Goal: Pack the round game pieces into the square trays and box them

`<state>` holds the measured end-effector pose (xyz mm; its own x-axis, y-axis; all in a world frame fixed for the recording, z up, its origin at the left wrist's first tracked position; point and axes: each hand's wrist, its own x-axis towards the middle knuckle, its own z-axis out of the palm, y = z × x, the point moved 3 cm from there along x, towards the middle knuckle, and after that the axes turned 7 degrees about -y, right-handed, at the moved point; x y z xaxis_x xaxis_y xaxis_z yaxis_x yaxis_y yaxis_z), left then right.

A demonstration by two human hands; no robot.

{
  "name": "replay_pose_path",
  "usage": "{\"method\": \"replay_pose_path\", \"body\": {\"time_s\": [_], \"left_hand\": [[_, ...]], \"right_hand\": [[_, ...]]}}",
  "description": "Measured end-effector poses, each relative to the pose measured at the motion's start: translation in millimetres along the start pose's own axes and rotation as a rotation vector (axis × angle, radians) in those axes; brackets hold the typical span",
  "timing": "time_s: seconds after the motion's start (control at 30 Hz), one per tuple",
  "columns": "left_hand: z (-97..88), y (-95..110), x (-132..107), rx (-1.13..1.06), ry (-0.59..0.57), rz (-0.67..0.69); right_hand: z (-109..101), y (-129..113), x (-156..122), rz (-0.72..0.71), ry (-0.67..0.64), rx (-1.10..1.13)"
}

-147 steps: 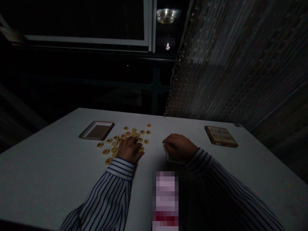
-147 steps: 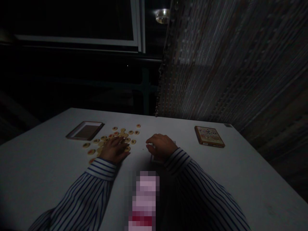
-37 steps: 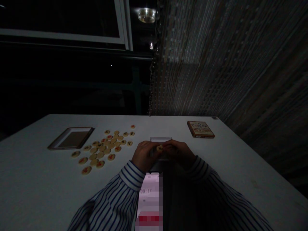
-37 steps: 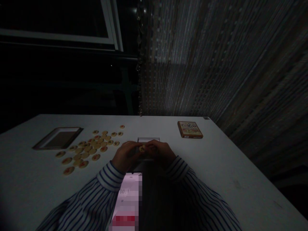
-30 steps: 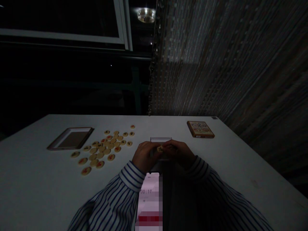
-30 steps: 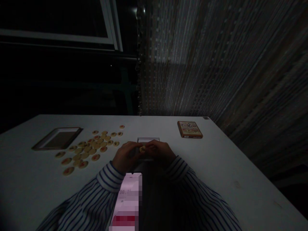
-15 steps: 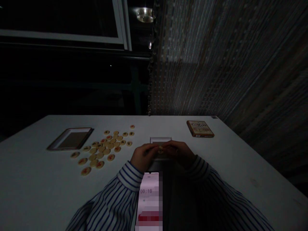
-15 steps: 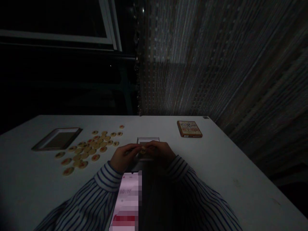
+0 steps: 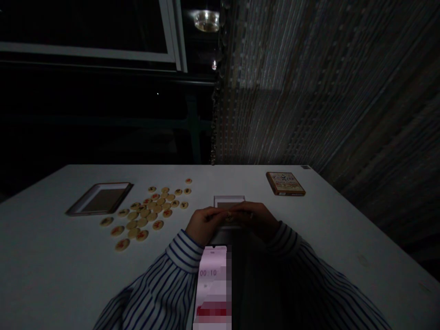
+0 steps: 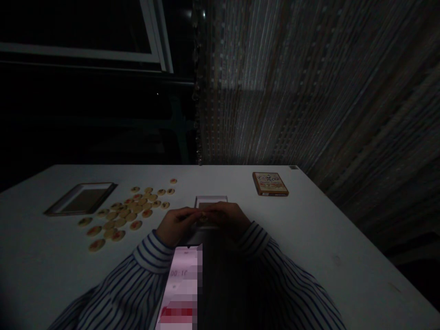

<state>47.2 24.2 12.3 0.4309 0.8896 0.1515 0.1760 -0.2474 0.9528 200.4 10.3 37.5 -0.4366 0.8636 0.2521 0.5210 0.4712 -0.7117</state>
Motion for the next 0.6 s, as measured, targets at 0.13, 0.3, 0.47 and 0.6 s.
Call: {"method": "replay_pose_path", "body": {"time_s": [0.13, 0.3, 0.47, 0.6], "left_hand": [[0.8, 2.5, -0.3, -0.038, -0.006, -0.015], [1.5, 5.4, -0.2, -0.066, -0.003, -0.043], [-1.6, 1.9, -0.2, -0.046, 0.057, -0.056], [-3.0, -2.1, 0.6, -0.108, 0.092, -0.081]], "right_hand": [[0.1, -1.5, 0.3, -0.036, -0.008, -0.047], [1.1, -0.9, 0.5, -0.056, 0.008, -0.024], [0.4, 1.8, 0.2, 0.008, 0.028, 0.026], [0.5, 2.3, -0.4, 0.044, 0.036, 0.055]]}}
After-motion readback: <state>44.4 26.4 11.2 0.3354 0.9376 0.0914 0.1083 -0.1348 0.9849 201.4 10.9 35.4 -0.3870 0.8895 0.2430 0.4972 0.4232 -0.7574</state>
